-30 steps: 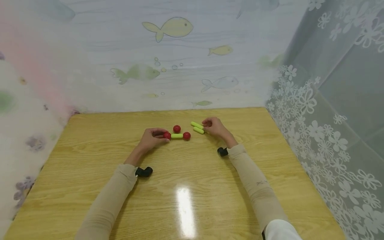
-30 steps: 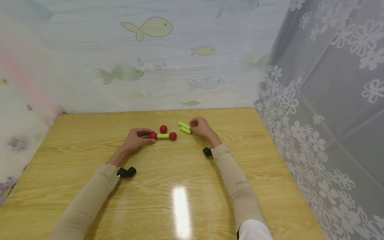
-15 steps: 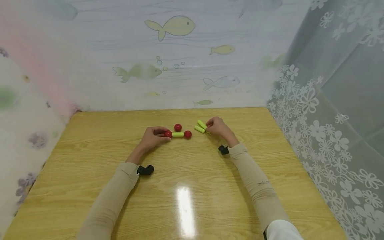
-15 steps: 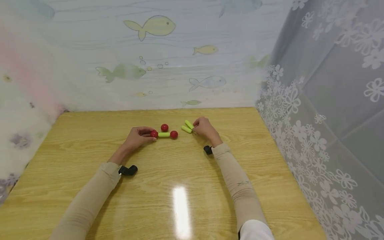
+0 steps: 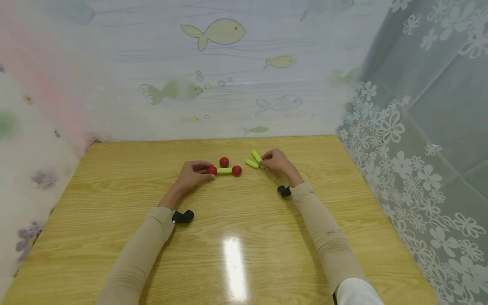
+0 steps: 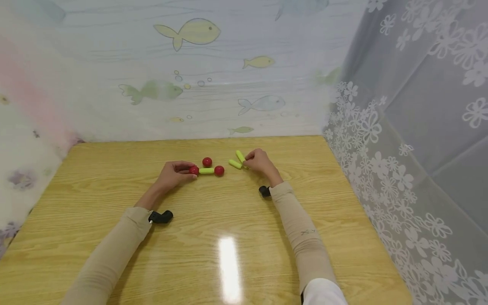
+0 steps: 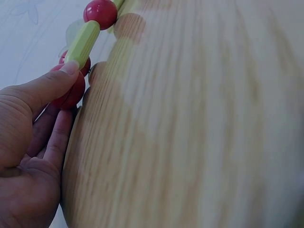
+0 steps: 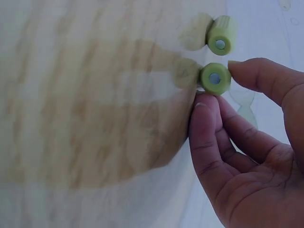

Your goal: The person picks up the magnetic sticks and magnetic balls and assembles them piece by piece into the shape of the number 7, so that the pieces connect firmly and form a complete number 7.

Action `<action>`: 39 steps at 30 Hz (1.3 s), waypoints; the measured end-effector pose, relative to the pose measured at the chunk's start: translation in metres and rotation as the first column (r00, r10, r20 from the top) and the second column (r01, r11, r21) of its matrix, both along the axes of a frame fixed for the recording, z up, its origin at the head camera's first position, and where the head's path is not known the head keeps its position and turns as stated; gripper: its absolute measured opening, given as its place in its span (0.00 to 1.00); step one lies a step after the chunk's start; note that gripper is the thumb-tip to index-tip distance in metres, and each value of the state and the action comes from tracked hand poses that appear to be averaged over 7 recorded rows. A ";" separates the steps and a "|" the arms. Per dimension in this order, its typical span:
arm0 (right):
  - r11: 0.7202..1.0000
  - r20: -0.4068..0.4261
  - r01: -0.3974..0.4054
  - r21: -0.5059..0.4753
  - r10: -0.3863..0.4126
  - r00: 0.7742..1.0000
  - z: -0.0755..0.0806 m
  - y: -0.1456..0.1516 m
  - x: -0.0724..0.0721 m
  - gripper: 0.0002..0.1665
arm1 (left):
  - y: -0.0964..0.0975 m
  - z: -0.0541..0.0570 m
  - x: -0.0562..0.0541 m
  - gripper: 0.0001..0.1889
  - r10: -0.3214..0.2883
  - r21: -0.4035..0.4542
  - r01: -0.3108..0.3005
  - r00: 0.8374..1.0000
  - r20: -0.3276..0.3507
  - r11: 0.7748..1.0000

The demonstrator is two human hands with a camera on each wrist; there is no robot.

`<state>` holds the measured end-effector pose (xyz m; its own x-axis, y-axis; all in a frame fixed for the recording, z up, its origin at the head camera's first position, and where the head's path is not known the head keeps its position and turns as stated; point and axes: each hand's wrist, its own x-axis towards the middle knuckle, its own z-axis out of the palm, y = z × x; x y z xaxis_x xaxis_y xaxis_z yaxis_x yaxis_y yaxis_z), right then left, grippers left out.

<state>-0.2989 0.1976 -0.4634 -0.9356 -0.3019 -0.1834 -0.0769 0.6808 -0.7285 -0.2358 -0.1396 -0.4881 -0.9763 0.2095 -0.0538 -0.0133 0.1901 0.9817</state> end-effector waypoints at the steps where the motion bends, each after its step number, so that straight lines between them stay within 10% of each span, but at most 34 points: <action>1: 1.000 -0.004 0.003 -0.002 -0.003 1.000 -0.001 0.000 0.000 0.22 | -0.001 -0.003 -0.001 0.23 0.002 -0.002 -0.002 1.000 -0.002 1.000; 20: 0.998 -0.034 0.036 -0.046 -0.037 0.999 -0.006 0.003 0.003 0.19 | -0.003 -0.009 0.001 0.24 0.016 -0.020 -0.016 0.999 -0.030 1.000; 39: 0.939 0.104 -0.017 -0.343 0.056 0.993 0.000 0.003 0.016 0.21 | 0.000 -0.008 0.002 0.23 0.040 -0.031 -0.042 0.998 -0.043 0.999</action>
